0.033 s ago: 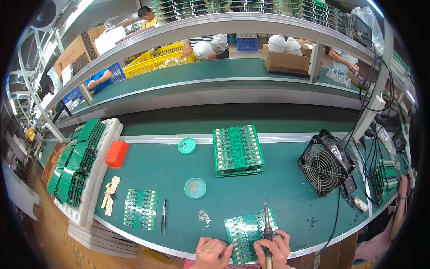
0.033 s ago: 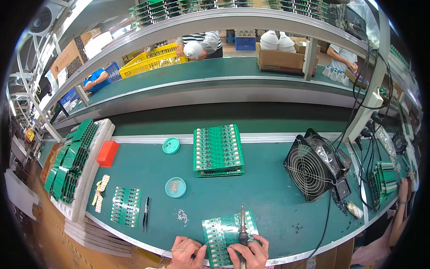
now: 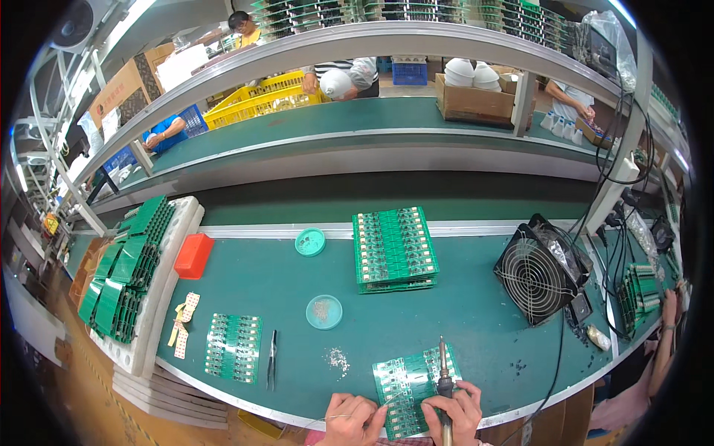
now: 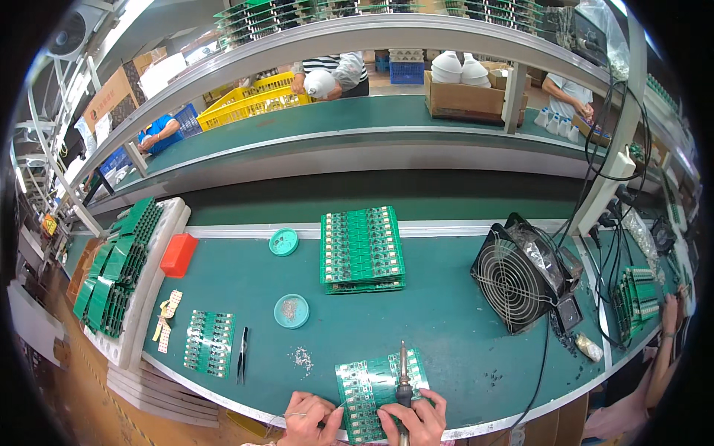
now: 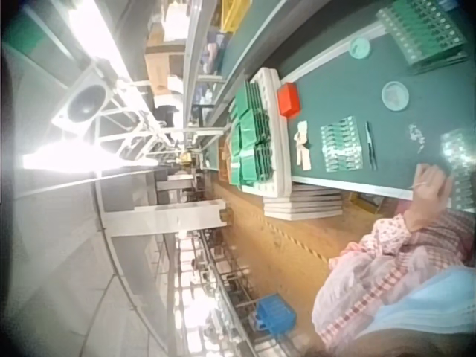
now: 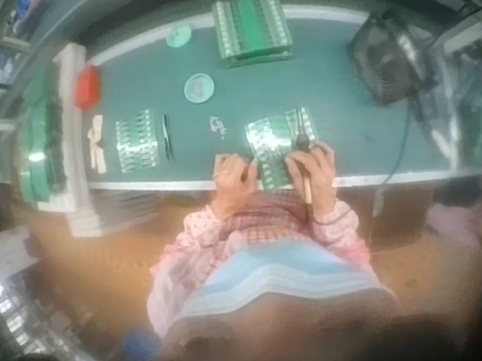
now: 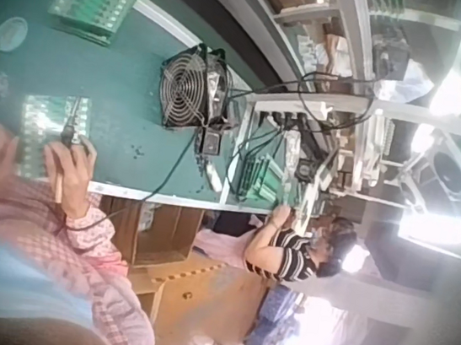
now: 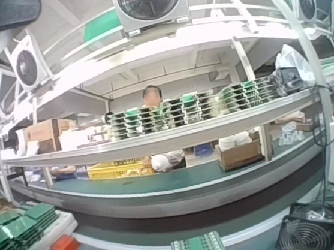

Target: The person solders components onto small green circuit boards using a soldering iron and solder wire, with tweezers to position the components and a cooling fan to dissipate heat.

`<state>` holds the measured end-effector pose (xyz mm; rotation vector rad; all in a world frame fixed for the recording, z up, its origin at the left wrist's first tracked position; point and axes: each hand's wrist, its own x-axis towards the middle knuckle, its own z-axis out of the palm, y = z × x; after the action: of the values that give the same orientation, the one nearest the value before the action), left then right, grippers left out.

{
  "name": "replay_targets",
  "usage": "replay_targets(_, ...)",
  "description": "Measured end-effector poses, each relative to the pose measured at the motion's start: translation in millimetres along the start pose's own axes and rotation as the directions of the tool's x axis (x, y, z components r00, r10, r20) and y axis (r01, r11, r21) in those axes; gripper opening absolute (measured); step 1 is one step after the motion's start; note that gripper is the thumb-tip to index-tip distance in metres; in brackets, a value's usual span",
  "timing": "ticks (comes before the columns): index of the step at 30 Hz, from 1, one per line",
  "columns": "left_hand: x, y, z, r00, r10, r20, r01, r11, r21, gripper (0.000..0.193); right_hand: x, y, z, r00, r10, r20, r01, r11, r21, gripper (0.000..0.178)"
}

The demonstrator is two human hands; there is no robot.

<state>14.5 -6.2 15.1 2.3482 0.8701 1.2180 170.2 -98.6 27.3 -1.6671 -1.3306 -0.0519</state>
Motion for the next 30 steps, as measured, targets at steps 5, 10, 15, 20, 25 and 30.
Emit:
replay_targets(5,5,3,3,0.999,0.046,0.025,-0.046,0.999,-0.004,0.020,-8,4,-14,1.000,-0.008,-0.019,0.008,0.999,0.036,0.018)
replay_targets(10,3,4,6,0.998,0.024,0.060,-0.021,0.999,-0.042,0.019,-41,15,-65,0.779,0.331,-0.533,-0.181,0.932,0.315,0.042)
replay_targets(15,-3,9,-1,0.995,-0.007,0.095,0.013,0.998,-0.063,0.016,27,71,-168,0.583,0.450,-0.676,-0.270,0.893,0.361,0.025)
replay_targets(20,-4,0,-3,0.998,0.001,0.070,0.007,0.995,-0.104,0.016,58,159,-199,0.536,0.602,-0.592,-0.365,0.797,0.482,0.025)
replay_targets(25,-4,-11,-11,0.999,0.046,0.014,-0.044,0.992,-0.120,0.015,68,254,-209,0.472,0.743,-0.474,-0.344,0.650,0.677,0.027)
replay_targets(30,-1,-8,-4,0.996,0.080,0.026,-0.073,0.979,-0.190,0.018,57,267,-239,0.500,0.757,-0.421,-0.474,0.646,0.599,0.031)
